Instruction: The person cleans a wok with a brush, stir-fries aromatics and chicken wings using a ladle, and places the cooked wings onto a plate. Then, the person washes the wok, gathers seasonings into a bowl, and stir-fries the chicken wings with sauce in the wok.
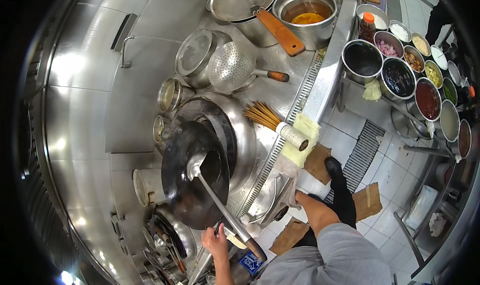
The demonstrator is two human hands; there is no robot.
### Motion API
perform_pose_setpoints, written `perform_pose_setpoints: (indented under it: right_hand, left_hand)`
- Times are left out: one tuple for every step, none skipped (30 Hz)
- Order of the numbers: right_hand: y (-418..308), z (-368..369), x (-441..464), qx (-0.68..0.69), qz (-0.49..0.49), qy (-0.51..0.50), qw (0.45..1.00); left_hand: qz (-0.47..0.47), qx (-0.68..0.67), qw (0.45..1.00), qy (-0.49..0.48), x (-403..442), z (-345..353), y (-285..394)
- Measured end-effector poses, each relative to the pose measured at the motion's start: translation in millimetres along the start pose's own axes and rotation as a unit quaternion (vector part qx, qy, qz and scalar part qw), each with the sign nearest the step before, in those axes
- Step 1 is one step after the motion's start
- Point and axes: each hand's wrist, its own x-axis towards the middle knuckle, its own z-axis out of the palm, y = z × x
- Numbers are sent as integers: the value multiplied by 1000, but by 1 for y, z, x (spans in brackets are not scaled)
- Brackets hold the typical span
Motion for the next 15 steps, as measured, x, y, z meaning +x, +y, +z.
perform_pose_setpoints:
  right_hand:
    - [3,3,4,4,-4,4,1000]
    - [6,4,6,-12,-16,20,1000]
    - [6,7,7,-36,-30,34,998]
    - [6,9,9,-61,-45,45,996]
    - [6,12,11,-85,-59,57,993]
    - [8,14,15,-108,-71,66,989]
    - [12,17,19,-130,-81,74,985]
    - [15,19,23,-150,-90,82,981]
    - [21,20,29,-171,-98,90,976]
    - [31,21,39,-200,-106,102,969]
    - [41,18,47,-223,-109,107,963]
    - [69,16,73,-260,-112,125,951]
    - [50,13,49,-232,-106,100,962]
    - [30,12,27,-208,-97,83,970]
    - [20,11,14,-196,-92,74,973]
  left_hand:
    - [-4,7,1000,-3,-5,-2,2]
    - [-8,14,1000,-6,-9,-4,5]
    - [-19,14,1000,-2,-13,-7,11]
    - [-16,13,1000,-5,-18,-6,11]
    - [-20,19,1000,-5,-25,-5,10]
    - [-25,26,999,-5,-30,-6,11]
    - [-33,18,999,-7,-35,-7,13]
    - [-31,19,999,-12,-40,-7,15]
    - [-42,12,999,-6,-44,-7,16]
    - [-54,6,999,0,-47,-8,19]
    - [-56,12,998,-11,-49,-11,22]
    - [-56,13,998,-17,-52,-10,22]
    - [-52,14,998,-12,-55,-8,21]
    - [-50,13,999,-5,-57,-5,20]
    - [-51,12,999,-8,-59,-4,20]
